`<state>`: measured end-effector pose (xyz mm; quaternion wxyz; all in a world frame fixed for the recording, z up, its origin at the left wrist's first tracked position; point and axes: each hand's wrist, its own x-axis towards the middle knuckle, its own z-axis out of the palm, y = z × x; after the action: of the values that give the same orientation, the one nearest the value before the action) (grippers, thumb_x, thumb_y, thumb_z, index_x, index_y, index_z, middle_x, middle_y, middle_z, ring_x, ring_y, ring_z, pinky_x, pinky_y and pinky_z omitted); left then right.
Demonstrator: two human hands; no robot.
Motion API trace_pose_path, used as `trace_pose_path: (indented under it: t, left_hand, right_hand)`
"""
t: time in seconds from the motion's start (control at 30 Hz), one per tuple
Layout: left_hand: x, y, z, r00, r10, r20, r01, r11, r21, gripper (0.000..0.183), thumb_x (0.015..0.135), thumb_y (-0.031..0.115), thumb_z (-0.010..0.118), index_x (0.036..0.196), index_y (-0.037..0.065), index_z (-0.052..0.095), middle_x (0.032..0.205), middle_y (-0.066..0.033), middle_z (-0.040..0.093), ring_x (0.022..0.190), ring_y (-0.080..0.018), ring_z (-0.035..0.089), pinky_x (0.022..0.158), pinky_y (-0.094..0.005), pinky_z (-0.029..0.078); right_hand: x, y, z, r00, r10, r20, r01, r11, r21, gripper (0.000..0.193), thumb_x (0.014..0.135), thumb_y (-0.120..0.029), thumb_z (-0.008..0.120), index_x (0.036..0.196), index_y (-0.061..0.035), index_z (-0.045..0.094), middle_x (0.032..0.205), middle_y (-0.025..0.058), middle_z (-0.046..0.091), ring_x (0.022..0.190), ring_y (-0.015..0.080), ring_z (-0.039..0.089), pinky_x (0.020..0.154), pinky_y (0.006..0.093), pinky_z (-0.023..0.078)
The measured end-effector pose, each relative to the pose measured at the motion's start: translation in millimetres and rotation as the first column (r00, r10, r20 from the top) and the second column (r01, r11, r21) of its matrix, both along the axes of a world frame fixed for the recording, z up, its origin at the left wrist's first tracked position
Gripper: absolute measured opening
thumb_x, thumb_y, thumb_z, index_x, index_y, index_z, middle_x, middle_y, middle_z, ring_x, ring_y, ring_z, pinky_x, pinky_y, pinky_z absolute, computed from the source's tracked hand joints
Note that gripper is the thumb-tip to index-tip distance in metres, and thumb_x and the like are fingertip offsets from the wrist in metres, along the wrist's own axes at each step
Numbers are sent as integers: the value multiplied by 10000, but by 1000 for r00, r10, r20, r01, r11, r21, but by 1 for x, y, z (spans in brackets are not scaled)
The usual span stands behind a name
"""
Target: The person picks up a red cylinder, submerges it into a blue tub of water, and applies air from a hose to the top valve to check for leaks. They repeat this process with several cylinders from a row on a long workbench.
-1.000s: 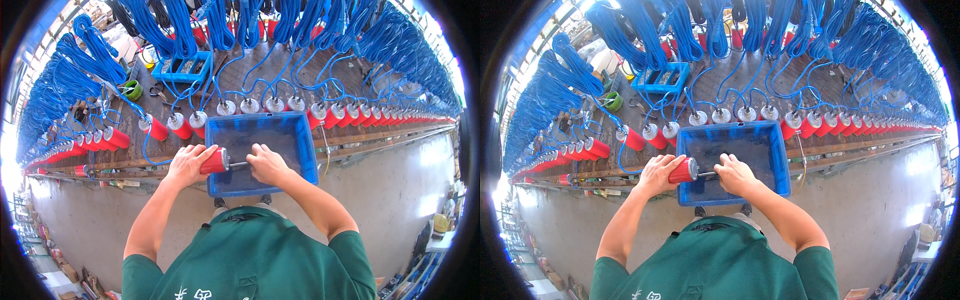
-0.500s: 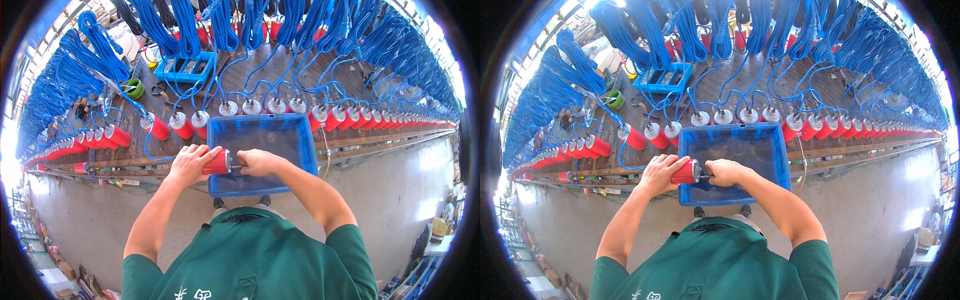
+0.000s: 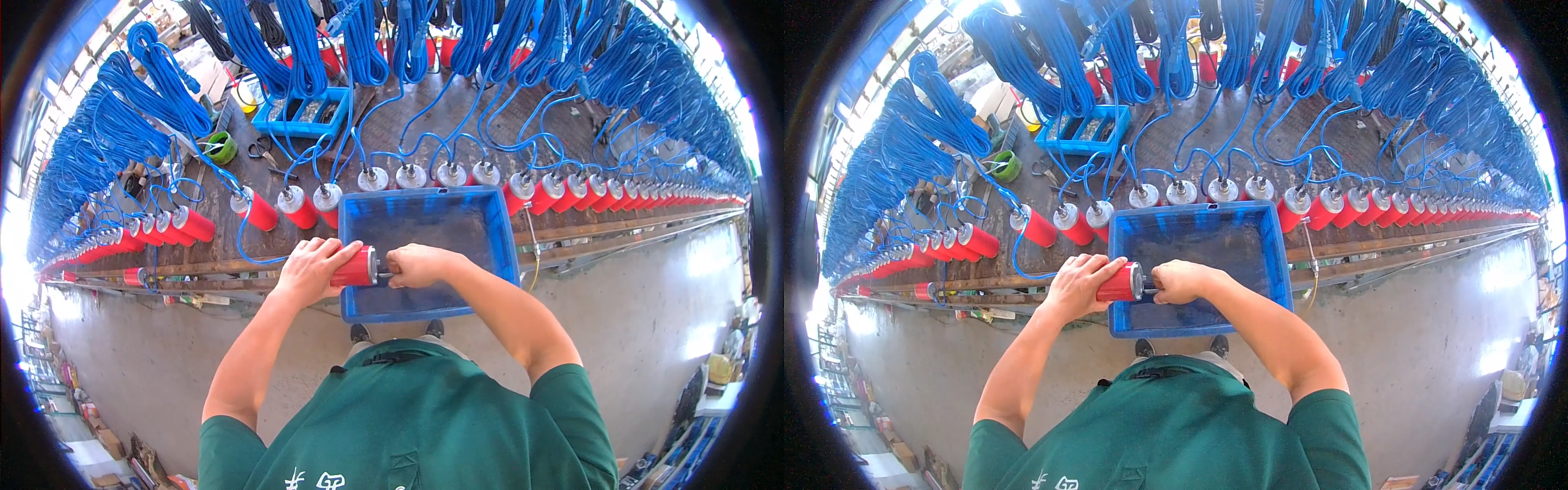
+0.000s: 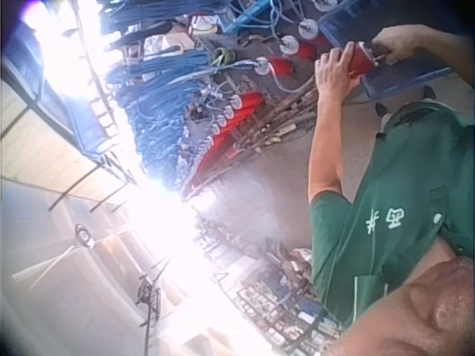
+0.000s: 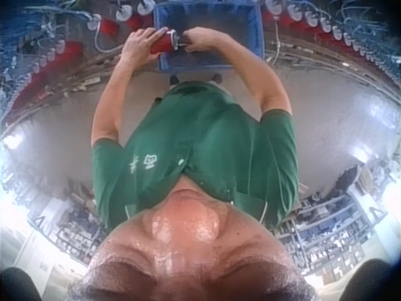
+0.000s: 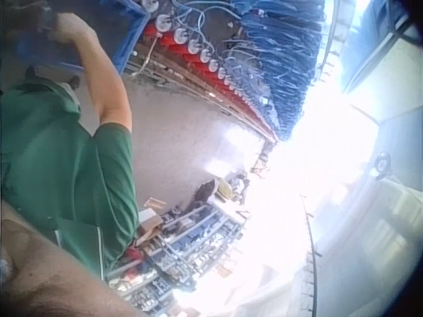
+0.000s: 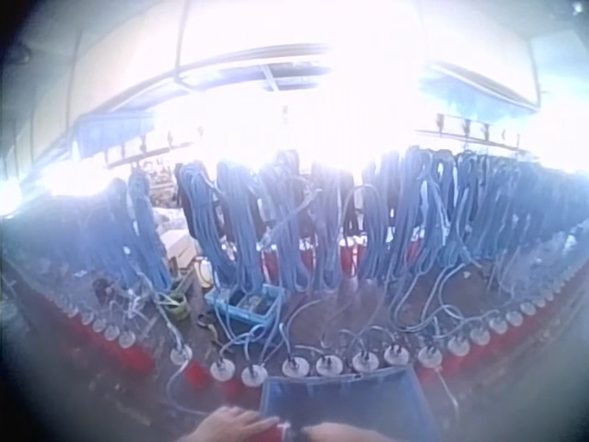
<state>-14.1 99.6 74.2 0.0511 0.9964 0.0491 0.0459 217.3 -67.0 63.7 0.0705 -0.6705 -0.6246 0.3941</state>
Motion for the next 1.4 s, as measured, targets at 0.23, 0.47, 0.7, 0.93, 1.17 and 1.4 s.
trace_pose_path:
  t: [0.23,0.47,0.7,0.93,1.17,1.4]
  left_hand:
    - [2,-1,0,1000,-11,-24,12,1000,19,1006,701,336,945,1599,285,494,1263,-51,616,1171,-299,624,997,-468,502]
    - [0,-2,2,1000,-2,1,2,1000,-7,1005,697,332,947,1595,279,499,1248,-50,627,1157,-299,631,996,-466,504]
    - [-5,-1,1,1000,8,-2,-8,1000,13,1019,672,310,957,1596,283,527,1311,-60,650,1199,-295,640,1037,-470,513]
    - [-37,-15,-9,885,317,341,-298,948,-109,950,645,420,975,1484,176,602,1373,-71,620,1308,-307,565,1117,-500,433]
    - [-83,-22,-85,456,868,-197,-375,-14,-927,604,909,496,872,1221,47,615,1265,-111,681,1100,-258,697,873,-381,577]
    - [-55,-11,-87,708,654,-266,192,-540,-819,617,950,375,853,1406,83,557,1265,-68,708,1132,-199,719,909,-407,637]
  right_hand:
    - [8,6,-16,996,93,12,-93,996,-13,366,940,-351,767,1095,-20,765,1081,224,790,1038,424,750,924,501,584]
    - [9,-9,-22,977,-213,12,213,977,15,384,921,-249,772,1177,-24,595,1107,236,758,1126,403,734,930,519,577]
    - [-31,-13,-20,390,-602,-697,594,742,-309,791,939,-616,797,1438,-58,540,882,-4,570,572,56,406,465,265,299]
    - [-54,-7,-26,371,-637,-676,638,703,-313,595,923,-447,858,1327,-86,614,841,-27,546,582,52,416,471,263,311]
    - [-63,-8,-24,340,-563,-753,639,726,-254,655,896,-210,891,1442,-43,570,1179,35,680,1079,122,625,1018,320,520]
    - [-65,-8,-38,512,-485,-709,615,783,-91,787,872,-198,915,1530,-38,515,1298,90,697,1202,174,660,1057,348,537]
